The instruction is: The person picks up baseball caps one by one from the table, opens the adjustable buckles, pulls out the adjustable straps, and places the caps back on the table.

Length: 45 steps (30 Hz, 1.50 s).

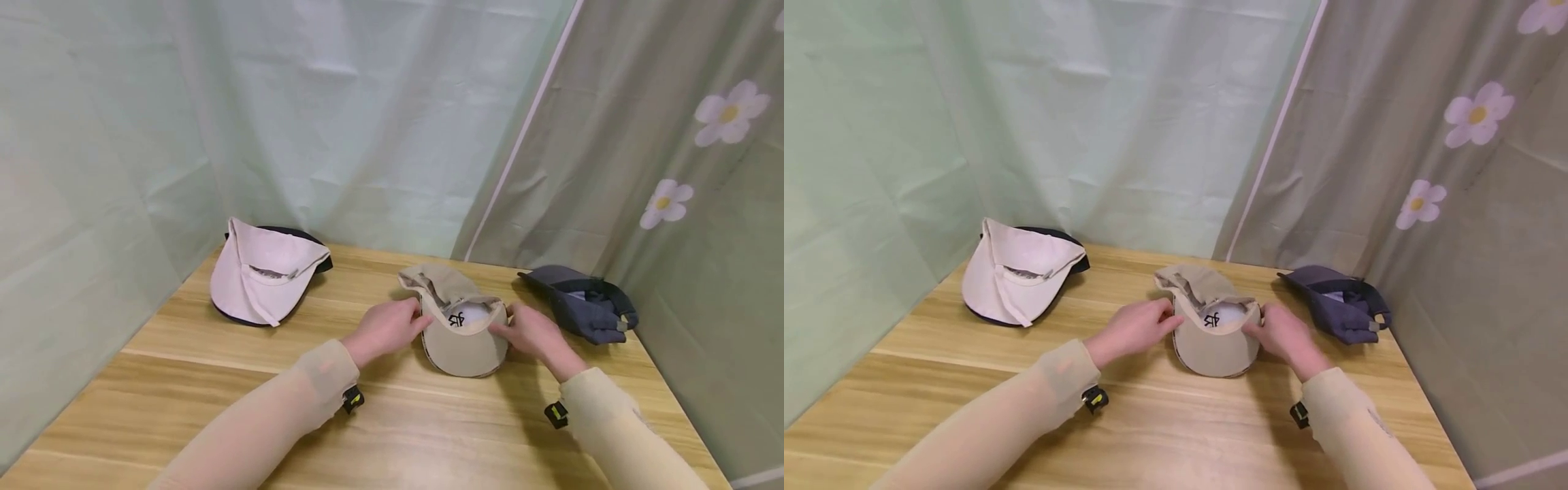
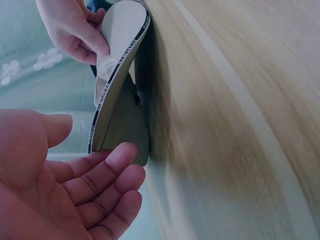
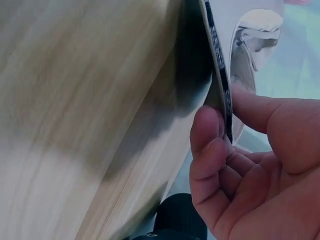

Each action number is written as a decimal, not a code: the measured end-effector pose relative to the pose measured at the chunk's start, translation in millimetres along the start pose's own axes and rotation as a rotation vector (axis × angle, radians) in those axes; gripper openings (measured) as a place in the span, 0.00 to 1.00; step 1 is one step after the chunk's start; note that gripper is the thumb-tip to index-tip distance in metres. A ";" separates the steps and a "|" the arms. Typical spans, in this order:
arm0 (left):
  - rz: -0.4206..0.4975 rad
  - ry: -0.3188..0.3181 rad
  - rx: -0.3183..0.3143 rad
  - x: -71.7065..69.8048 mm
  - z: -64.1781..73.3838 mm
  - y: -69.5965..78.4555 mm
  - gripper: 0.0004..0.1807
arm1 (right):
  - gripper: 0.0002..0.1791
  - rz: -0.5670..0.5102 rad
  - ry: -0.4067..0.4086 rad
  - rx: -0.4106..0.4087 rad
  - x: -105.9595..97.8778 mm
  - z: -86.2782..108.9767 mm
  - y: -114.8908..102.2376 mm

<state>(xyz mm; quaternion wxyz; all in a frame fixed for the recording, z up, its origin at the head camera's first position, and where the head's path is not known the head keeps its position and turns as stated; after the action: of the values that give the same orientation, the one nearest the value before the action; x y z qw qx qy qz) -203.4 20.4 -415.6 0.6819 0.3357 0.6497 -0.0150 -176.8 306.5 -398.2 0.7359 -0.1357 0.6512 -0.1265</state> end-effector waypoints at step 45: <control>-0.215 -0.006 0.002 -38.9 50.9 -35.8 0.20 | 0.17 0.064 -0.122 -0.141 18.2 37.2 -64.9</control>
<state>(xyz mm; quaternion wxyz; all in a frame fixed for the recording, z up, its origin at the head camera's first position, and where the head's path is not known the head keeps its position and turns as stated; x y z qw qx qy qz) -181.2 -47.8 -400.0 0.6781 0.2644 0.6798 -0.0898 -138.3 240.8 -387.1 0.7665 -0.1734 0.6165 -0.0483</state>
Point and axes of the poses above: each hand's wrist, its own z-axis away from the middle knuckle, its own x-axis out of the palm, y = z × x, the point moved 2 cm from there along -z, towards the middle knuckle
